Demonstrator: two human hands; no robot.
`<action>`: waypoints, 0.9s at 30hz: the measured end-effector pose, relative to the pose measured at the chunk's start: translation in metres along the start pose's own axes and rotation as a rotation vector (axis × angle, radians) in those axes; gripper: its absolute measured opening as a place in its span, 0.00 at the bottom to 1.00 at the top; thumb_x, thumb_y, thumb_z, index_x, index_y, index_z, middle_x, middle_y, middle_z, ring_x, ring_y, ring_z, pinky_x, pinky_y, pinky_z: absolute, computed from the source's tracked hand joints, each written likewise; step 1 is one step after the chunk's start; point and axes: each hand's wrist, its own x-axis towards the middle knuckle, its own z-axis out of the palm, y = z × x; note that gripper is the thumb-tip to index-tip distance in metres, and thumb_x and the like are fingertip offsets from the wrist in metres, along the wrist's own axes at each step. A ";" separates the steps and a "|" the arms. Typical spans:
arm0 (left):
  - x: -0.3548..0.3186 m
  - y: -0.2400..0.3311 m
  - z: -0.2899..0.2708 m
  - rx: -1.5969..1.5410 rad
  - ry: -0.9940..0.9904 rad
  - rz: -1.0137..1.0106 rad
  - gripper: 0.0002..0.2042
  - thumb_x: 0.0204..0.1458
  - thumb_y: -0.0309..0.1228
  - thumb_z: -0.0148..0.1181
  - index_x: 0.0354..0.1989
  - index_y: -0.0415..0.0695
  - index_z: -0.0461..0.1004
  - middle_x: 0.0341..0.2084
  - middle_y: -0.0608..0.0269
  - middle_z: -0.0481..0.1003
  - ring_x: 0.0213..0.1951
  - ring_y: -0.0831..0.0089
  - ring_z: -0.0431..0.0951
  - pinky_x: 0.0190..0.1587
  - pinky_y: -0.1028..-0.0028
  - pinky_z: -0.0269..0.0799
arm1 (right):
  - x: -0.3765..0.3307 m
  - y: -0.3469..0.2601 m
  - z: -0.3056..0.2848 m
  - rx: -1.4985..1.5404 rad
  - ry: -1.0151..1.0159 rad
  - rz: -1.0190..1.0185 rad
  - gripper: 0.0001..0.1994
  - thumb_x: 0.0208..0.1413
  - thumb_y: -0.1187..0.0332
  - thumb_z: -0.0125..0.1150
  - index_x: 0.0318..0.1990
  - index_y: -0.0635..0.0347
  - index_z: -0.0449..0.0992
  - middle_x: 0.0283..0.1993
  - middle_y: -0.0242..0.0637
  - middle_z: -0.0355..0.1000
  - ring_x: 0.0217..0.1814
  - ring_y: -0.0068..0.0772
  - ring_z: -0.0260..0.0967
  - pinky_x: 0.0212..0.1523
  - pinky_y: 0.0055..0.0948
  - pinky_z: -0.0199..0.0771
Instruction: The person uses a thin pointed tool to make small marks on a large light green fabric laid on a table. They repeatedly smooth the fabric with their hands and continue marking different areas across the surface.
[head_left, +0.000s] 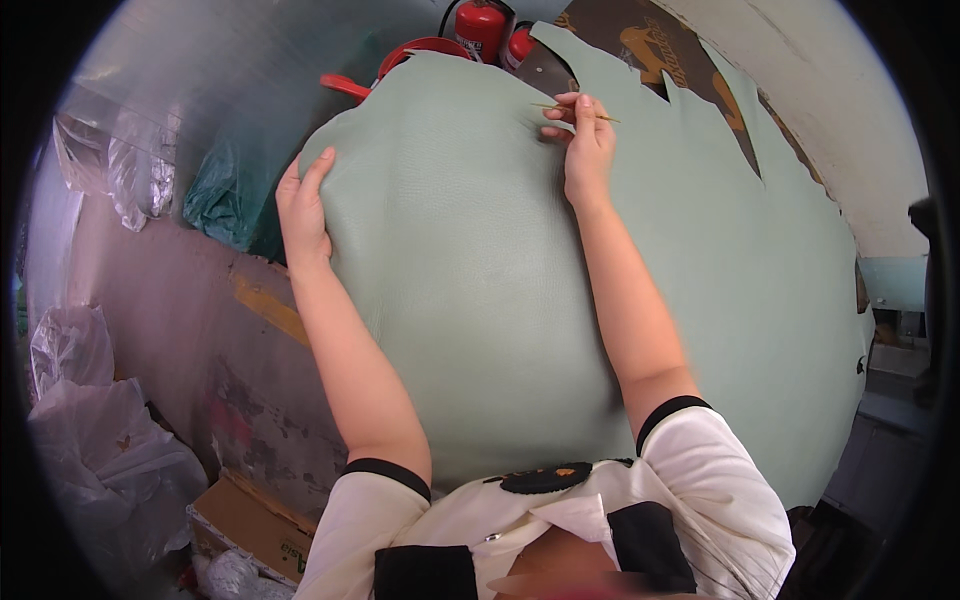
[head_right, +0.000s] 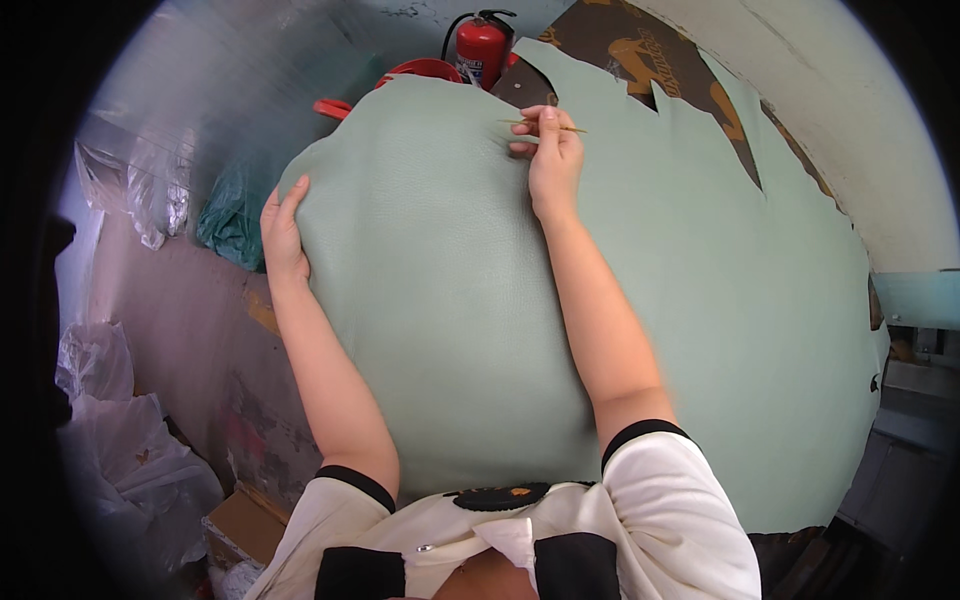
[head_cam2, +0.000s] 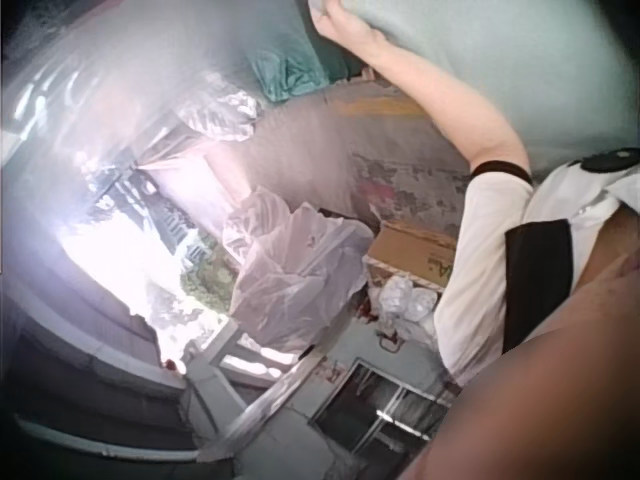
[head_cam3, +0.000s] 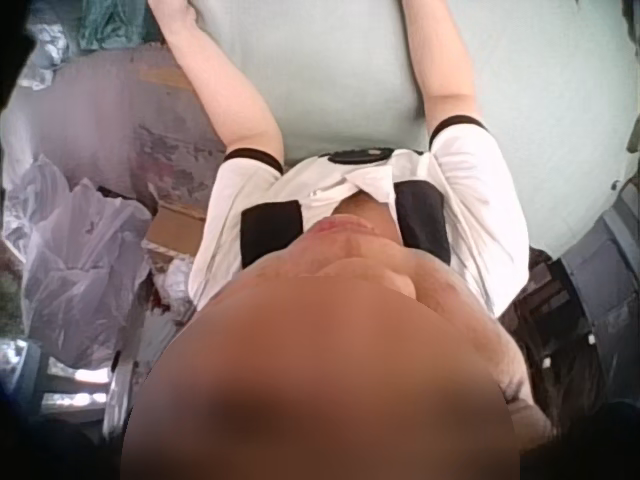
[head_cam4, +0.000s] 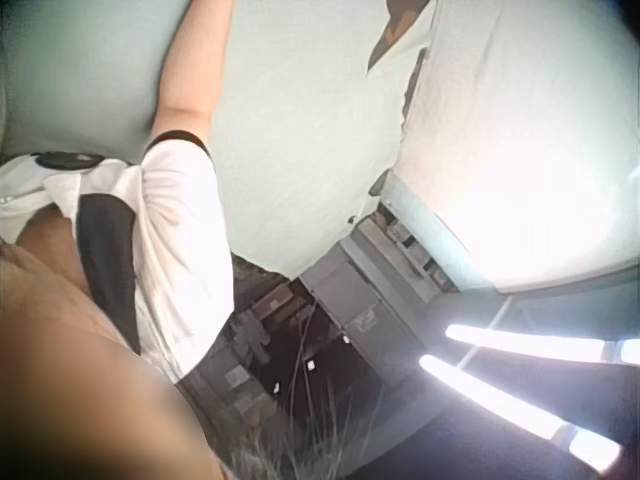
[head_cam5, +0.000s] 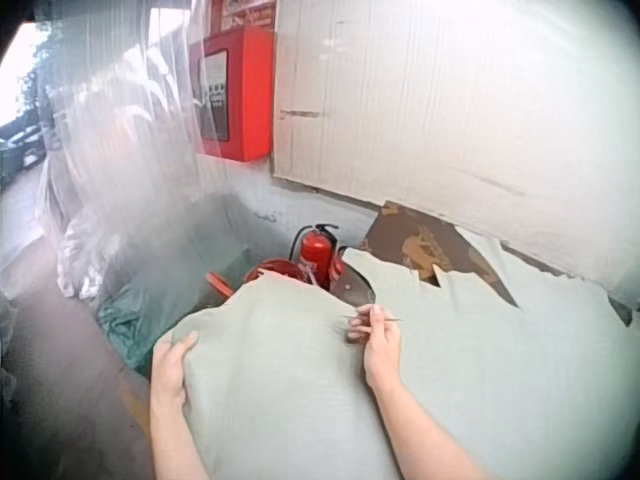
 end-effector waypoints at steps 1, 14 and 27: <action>0.000 -0.001 0.000 0.004 0.007 0.010 0.14 0.57 0.32 0.62 0.48 0.37 0.77 0.40 0.61 0.79 0.41 0.74 0.77 0.47 0.75 0.70 | 0.005 -0.003 -0.017 -0.013 0.101 -0.003 0.18 0.71 0.57 0.43 0.41 0.62 0.73 0.39 0.35 0.73 0.43 0.25 0.72 0.44 0.30 0.76; 0.008 -0.019 -0.003 0.716 0.151 0.061 0.17 0.53 0.34 0.66 0.45 0.32 0.78 0.39 0.55 0.80 0.41 0.70 0.78 0.48 0.70 0.71 | 0.007 -0.021 -0.161 -0.374 0.401 -0.078 0.19 0.70 0.59 0.46 0.32 0.64 0.73 0.27 0.32 0.72 0.31 0.21 0.69 0.37 0.23 0.72; 0.017 -0.030 -0.016 0.652 0.112 -0.009 0.17 0.54 0.35 0.65 0.45 0.32 0.78 0.40 0.55 0.80 0.41 0.69 0.77 0.48 0.71 0.71 | 0.002 -0.027 -0.118 -0.819 0.081 -0.159 0.16 0.66 0.59 0.51 0.33 0.62 0.76 0.26 0.38 0.76 0.30 0.37 0.76 0.35 0.33 0.73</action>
